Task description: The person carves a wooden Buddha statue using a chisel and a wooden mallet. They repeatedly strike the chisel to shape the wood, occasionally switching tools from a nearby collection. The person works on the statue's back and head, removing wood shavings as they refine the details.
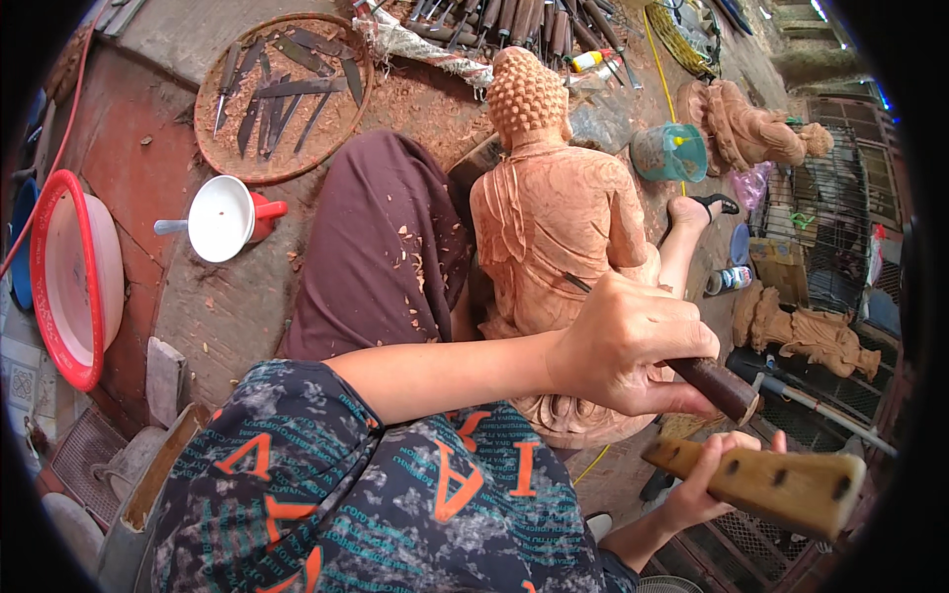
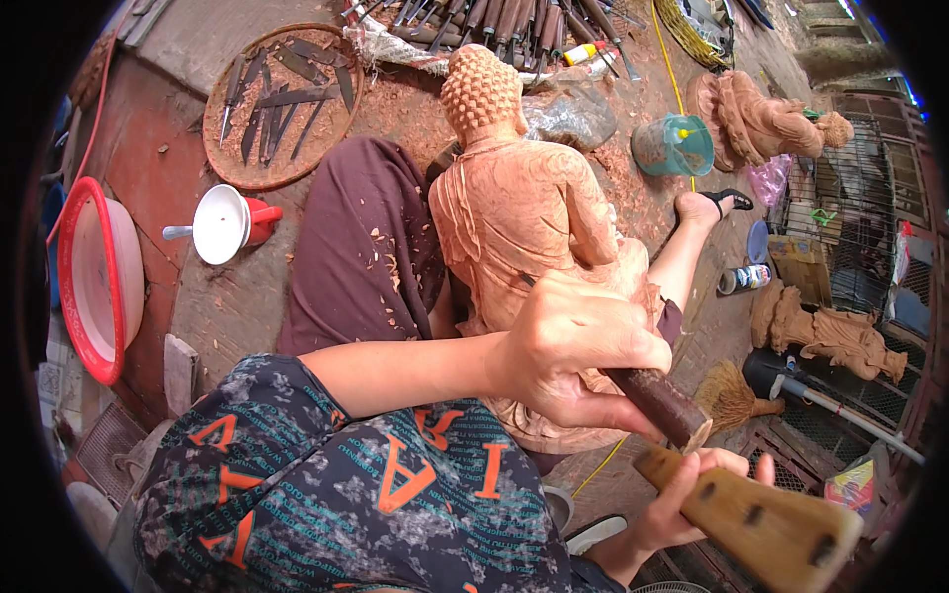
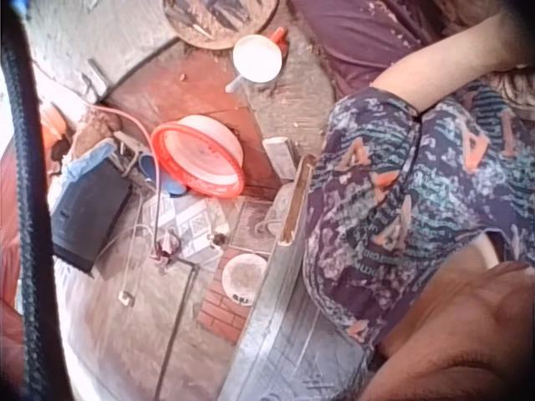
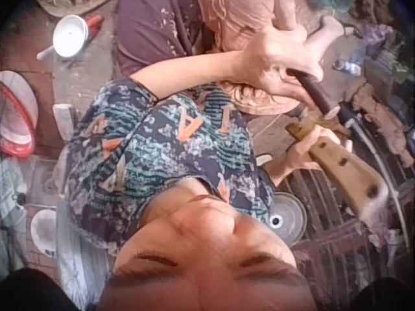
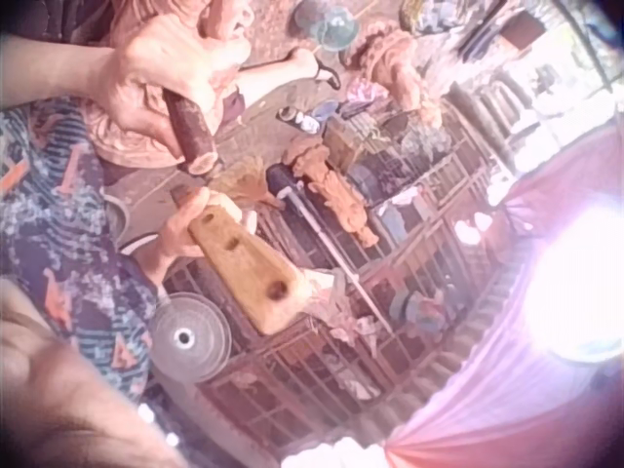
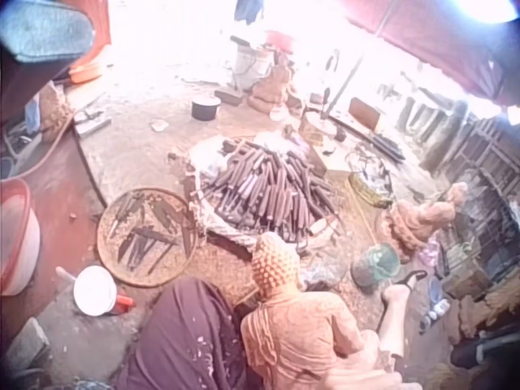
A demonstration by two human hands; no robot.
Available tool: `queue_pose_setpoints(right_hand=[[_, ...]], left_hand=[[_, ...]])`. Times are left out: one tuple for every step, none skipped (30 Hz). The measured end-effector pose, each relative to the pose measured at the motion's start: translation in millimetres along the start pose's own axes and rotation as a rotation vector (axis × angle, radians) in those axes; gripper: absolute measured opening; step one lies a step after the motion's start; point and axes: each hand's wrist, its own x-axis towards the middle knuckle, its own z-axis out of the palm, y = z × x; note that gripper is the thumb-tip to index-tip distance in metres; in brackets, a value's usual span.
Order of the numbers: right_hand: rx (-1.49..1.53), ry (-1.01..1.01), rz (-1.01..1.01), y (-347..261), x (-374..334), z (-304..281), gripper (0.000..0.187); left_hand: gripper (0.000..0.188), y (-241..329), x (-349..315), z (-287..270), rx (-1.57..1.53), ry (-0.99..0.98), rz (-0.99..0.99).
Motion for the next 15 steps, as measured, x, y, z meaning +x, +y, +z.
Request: queue_pose_setpoints(right_hand=[[-0.238, -0.097, -0.081, 1, -3, 1, 0.068], [-0.233, -0.077, -0.071, 4, -6, 4, 0.066], [-0.127, -0.047, -0.037, 5, -9, 5, 0.064], [0.003, 0.037, 0.075, 6, -12, 8, 0.063], [0.147, 0.089, 0.164, 7, -13, 6, 0.061], [0.205, 0.131, 0.145, 8, -14, 7, 0.060], [0.160, 0.156, 0.138, 9, -15, 7, 0.059], [0.089, 0.092, 0.082, 10, -14, 7, 0.058], [-0.023, 0.060, 0.056, 10, -15, 8, 0.059], [-0.052, -0.001, 0.049, 10, -13, 7, 0.060], [0.042, -0.043, 0.133, 9, -14, 9, 0.060], [0.088, 0.030, 0.151, 9, -13, 7, 0.060], [0.126, 0.045, 0.137, 9, -13, 9, 0.059], [0.171, 0.102, 0.139, 9, -13, 9, 0.058], [0.127, 0.087, 0.124, 10, -14, 11, 0.059]], left_hand=[[0.038, 0, 0, 0, -0.017, 0.023, -0.012], [0.038, 0, 1, -1, -0.012, 0.023, -0.013], [0.038, 0, 1, -2, -0.007, 0.009, -0.020], [0.038, -1, 1, -4, -0.012, 0.017, -0.025], [0.039, 0, 1, -4, 0.010, -0.014, -0.015], [0.039, -1, 0, -5, 0.020, -0.017, -0.002], [0.040, -1, 0, -5, 0.030, -0.041, 0.007], [0.040, -2, -1, -5, 0.034, -0.015, 0.005], [0.040, -3, -1, -7, 0.042, -0.018, -0.001], [0.040, -3, -2, -8, 0.040, 0.006, -0.005], [0.040, -4, -2, -8, 0.047, -0.033, 0.009], [0.040, -4, -2, -8, 0.041, -0.036, 0.018], [0.040, -4, -3, -8, 0.035, -0.035, 0.035], [0.040, -3, -4, -8, 0.037, -0.050, 0.023], [0.040, -3, -4, -9, 0.035, -0.066, 0.024]])
